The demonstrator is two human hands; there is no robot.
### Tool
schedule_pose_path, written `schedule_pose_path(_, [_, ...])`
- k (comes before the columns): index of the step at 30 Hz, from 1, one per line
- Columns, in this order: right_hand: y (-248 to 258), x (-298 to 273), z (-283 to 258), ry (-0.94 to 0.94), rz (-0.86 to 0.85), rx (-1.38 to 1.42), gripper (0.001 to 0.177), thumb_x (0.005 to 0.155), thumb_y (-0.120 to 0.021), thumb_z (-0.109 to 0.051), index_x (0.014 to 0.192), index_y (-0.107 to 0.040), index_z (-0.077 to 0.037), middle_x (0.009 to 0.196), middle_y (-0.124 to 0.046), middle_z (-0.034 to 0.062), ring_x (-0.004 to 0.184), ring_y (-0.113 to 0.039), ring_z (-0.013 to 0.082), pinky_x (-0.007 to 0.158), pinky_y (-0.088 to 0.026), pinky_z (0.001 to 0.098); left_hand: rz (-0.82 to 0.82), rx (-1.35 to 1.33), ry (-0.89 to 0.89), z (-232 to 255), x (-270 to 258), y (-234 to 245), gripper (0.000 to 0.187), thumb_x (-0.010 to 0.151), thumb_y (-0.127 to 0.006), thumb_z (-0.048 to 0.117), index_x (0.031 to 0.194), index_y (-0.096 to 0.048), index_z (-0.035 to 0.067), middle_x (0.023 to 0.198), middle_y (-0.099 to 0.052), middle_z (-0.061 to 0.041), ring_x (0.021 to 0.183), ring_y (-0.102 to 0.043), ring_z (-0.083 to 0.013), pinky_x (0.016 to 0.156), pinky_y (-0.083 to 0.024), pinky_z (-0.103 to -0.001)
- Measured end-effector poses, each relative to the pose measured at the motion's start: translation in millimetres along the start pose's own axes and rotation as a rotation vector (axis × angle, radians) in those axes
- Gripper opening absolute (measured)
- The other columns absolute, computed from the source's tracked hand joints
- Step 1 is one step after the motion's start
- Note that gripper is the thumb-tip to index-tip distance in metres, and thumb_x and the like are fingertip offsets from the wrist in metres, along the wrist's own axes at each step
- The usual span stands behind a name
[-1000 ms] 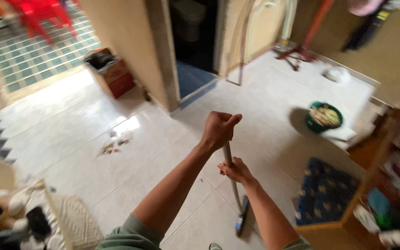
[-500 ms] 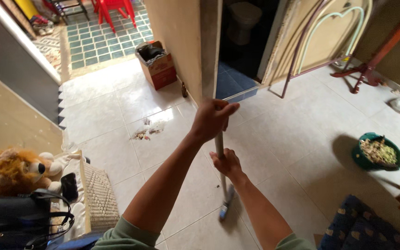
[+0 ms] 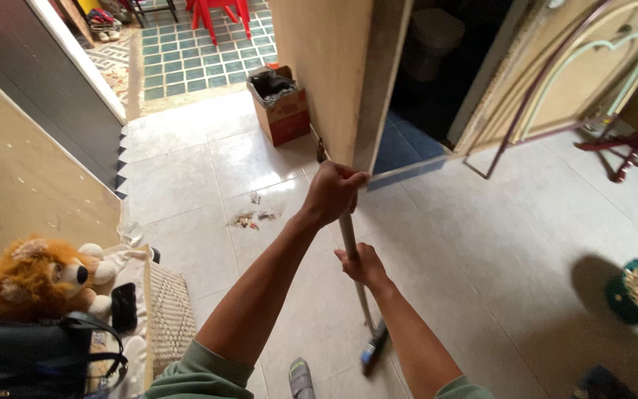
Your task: The person sweeps the floor with a broom, gathers debris into a pile, and then handles an iron by its cord and body near a desk.
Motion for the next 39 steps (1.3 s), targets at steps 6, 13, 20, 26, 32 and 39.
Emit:
schedule_pose_path(6, [-9,68,-79,0.161,0.143,0.226,0.044,0.096,-0.063,-0.034,0.068,-0.065,0.0,0.058,-0.067,0.0128,0.057,-0.067,0.025,0.064,-0.054,0.0415,-0.03,0.127,-0.097,4,46,47,0.041,0.094,-0.065,0.022,0.058,-0.067,0.002,0.045,-0.057,-0.004,0.037,-0.052,-0.0101,0.038,-0.044,-0.032])
schedule_pose_path(13, [-30,148,-130,0.29,0.248,0.234,0.032,0.094,-0.061,-0.026,0.076,-0.068,-0.002,0.064,-0.07,0.0134,0.063,-0.07,0.0257,0.065,-0.053,0.0409,-0.047,0.206,-0.197,-13,88,98,0.041,0.092,-0.064,0.019,0.053,-0.064,0.004,0.041,-0.052,-0.004,0.035,-0.045,-0.0099,0.04,-0.04,-0.035])
schedule_pose_path(20, [-27,198,-155,0.246,0.284,0.267,0.033,0.094,-0.061,-0.031,0.083,-0.067,-0.001,0.067,-0.071,0.0176,0.065,-0.071,0.0299,0.066,-0.055,0.0431,-0.102,0.146,-0.316,-1,125,143,0.041,0.095,-0.067,0.027,0.058,-0.063,0.009,0.047,-0.054,0.001,0.038,-0.046,-0.0077,0.039,-0.04,-0.029])
schedule_pose_path(26, [-6,206,-173,0.353,0.607,-0.317,0.041,0.09,-0.067,-0.04,0.075,-0.073,-0.002,0.074,-0.07,0.0241,0.074,-0.069,0.0423,0.071,-0.057,0.0469,0.113,-0.391,-0.233,-51,162,199,0.035,0.097,-0.07,0.03,0.068,-0.059,0.014,0.055,-0.055,0.001,0.042,-0.05,-0.0073,0.041,-0.044,-0.025])
schedule_pose_path(32, [-28,233,-149,0.056,0.222,-0.114,0.042,0.091,-0.064,-0.037,0.074,-0.072,0.001,0.076,-0.072,0.0264,0.078,-0.073,0.0425,0.073,-0.058,0.0496,0.189,-0.266,0.033,-124,182,221,0.045,0.097,-0.064,0.032,0.056,-0.058,0.014,0.047,-0.054,-0.002,0.036,-0.051,-0.0096,0.039,-0.045,-0.028])
schedule_pose_path(39, [-34,310,-217,0.221,0.249,-0.039,0.049,0.093,-0.064,-0.039,0.07,-0.068,0.004,0.07,-0.066,0.0306,0.074,-0.069,0.0482,0.07,-0.054,0.0517,0.192,-0.109,-0.03,-103,234,264,0.046,0.094,-0.063,0.018,0.051,-0.06,-0.001,0.044,-0.053,-0.006,0.037,-0.049,-0.0123,0.039,-0.038,-0.03])
Point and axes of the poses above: each hand's wrist, its own x-axis towards the middle knuckle, its own y-axis out of the back of the hand, z = x × y, the point moved 10 cm from there along x, towards the middle knuckle
